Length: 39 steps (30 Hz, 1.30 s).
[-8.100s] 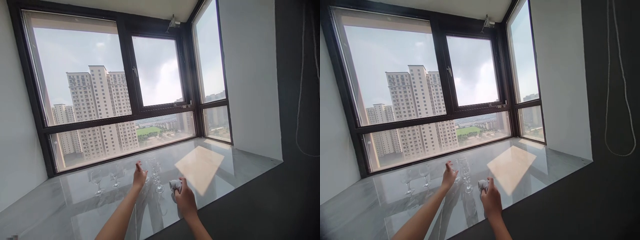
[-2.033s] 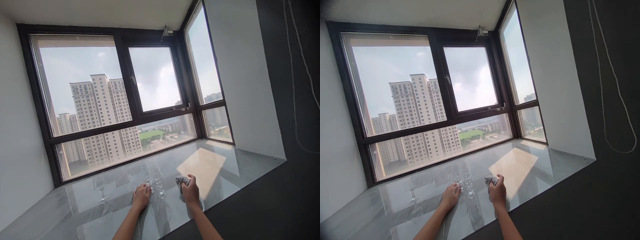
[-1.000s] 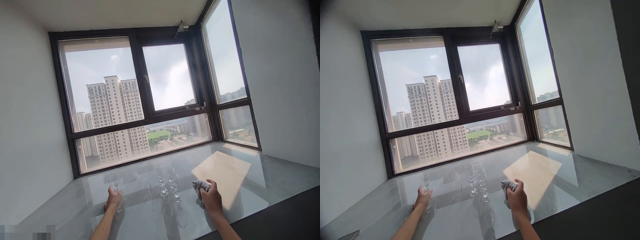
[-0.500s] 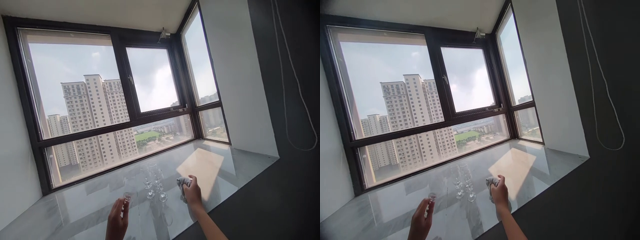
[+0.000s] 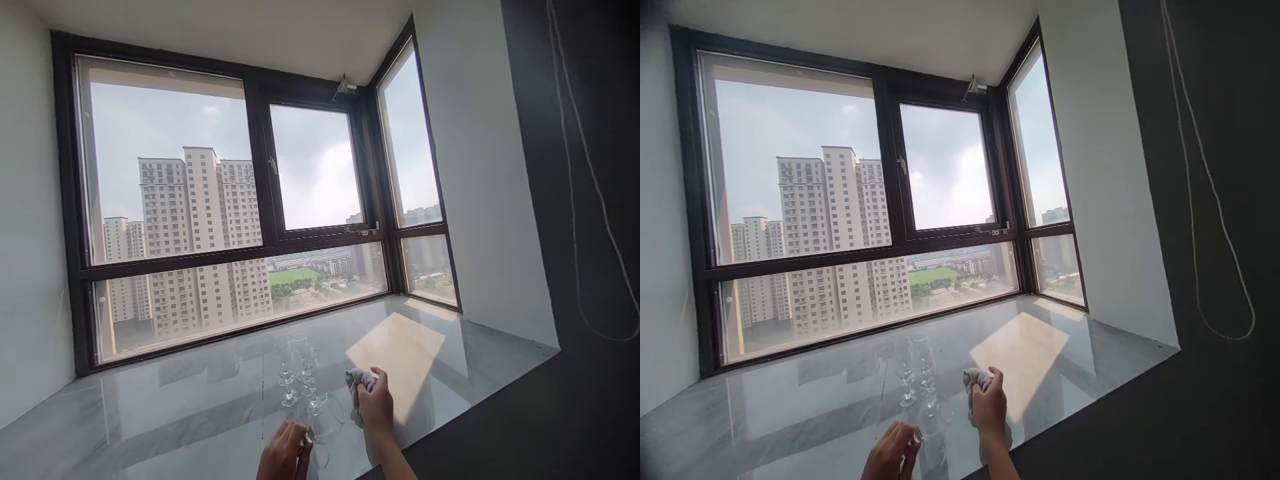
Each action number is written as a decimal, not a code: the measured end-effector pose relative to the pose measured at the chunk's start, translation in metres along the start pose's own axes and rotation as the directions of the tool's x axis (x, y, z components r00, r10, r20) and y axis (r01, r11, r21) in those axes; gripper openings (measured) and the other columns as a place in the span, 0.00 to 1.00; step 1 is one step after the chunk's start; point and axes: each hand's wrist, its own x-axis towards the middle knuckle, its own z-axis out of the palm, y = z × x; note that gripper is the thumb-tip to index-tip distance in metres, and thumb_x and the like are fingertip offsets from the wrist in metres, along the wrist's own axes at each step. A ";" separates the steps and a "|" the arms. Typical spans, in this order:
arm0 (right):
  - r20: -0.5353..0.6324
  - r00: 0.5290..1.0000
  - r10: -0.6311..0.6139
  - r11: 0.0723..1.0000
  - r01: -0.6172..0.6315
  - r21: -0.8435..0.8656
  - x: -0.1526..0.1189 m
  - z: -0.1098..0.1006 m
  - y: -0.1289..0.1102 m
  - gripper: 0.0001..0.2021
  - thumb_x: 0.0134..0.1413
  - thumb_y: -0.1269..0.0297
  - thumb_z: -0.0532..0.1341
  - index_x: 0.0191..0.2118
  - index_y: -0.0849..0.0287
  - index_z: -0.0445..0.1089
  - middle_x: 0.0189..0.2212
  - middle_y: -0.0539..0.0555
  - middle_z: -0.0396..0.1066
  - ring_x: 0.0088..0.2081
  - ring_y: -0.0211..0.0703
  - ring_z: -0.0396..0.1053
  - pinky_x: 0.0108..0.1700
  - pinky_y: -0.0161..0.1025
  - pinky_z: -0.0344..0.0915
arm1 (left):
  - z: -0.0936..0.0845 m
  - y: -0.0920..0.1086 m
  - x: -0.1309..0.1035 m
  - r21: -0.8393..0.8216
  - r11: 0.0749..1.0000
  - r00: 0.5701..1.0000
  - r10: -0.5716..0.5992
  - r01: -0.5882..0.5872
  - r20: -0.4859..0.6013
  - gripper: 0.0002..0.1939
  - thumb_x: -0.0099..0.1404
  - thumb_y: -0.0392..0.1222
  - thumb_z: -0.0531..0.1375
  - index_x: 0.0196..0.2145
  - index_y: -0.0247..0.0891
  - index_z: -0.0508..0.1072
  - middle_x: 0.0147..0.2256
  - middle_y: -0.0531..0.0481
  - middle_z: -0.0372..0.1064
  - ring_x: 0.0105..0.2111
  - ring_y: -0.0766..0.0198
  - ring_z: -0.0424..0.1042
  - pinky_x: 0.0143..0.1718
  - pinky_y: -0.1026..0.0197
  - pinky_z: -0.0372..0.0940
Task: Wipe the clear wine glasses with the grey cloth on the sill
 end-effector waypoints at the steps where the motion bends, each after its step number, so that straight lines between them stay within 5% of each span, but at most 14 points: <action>1: 0.006 1.000 0.004 1.000 -0.004 0.004 0.000 -0.001 0.000 0.22 0.53 0.60 0.52 0.54 0.60 0.60 0.43 0.63 0.76 0.41 0.51 0.76 0.39 0.39 0.67 | -0.004 0.004 0.001 -0.002 1.000 0.998 -0.030 0.030 0.052 0.07 0.67 0.37 0.51 0.30 0.43 0.65 0.26 0.51 0.70 0.28 0.62 0.71 0.30 0.64 0.61; 6: 0.063 0.998 0.029 0.999 -0.031 0.028 -0.003 -0.005 -0.002 0.25 0.50 0.59 0.53 0.55 0.60 0.59 0.43 0.62 0.76 0.38 0.51 0.75 0.36 0.39 0.66 | -0.030 0.029 0.012 0.035 0.987 0.948 -0.161 0.158 0.276 0.07 0.65 0.39 0.53 0.29 0.42 0.64 0.28 0.51 0.70 0.29 0.62 0.70 0.30 0.64 0.57; 14: 0.135 0.991 0.014 0.991 -0.031 0.132 -0.012 -0.010 -0.011 0.23 0.43 0.61 0.56 0.49 0.57 0.62 0.36 0.57 0.76 0.39 0.50 0.74 0.39 0.39 0.65 | -0.035 0.030 0.016 0.072 0.960 0.915 -0.278 0.269 0.293 0.10 0.67 0.42 0.51 0.27 0.41 0.62 0.26 0.52 0.67 0.27 0.63 0.66 0.30 0.63 0.52; 27: 0.226 0.974 0.004 0.878 -0.112 0.465 -0.103 -0.036 -0.058 0.24 0.41 0.64 0.54 0.49 0.54 0.61 0.31 0.49 0.75 0.32 0.45 0.74 0.36 0.36 0.68 | -0.028 0.019 0.021 -0.034 0.934 0.856 -0.310 0.355 0.414 0.08 0.70 0.43 0.48 0.33 0.42 0.63 0.31 0.49 0.72 0.32 0.60 0.71 0.35 0.61 0.57; 33: 0.133 0.976 -0.169 0.910 0.103 0.403 -0.102 -0.050 -0.077 0.22 0.47 0.65 0.56 0.51 0.54 0.62 0.37 0.52 0.75 0.38 0.46 0.75 0.43 0.35 0.68 | -0.027 0.020 0.020 -0.039 0.933 0.858 -0.311 0.357 0.410 0.07 0.68 0.41 0.49 0.35 0.42 0.65 0.32 0.49 0.72 0.32 0.61 0.71 0.34 0.62 0.59; 39: 0.162 0.902 -0.400 0.899 0.352 0.261 -0.075 -0.050 -0.079 0.21 0.48 0.71 0.55 0.51 0.53 0.63 0.37 0.52 0.75 0.39 0.45 0.75 0.41 0.34 0.67 | -0.013 0.005 0.013 -0.052 0.957 0.887 -0.241 0.284 0.395 0.05 0.66 0.39 0.50 0.31 0.43 0.61 0.32 0.49 0.71 0.32 0.61 0.70 0.33 0.63 0.58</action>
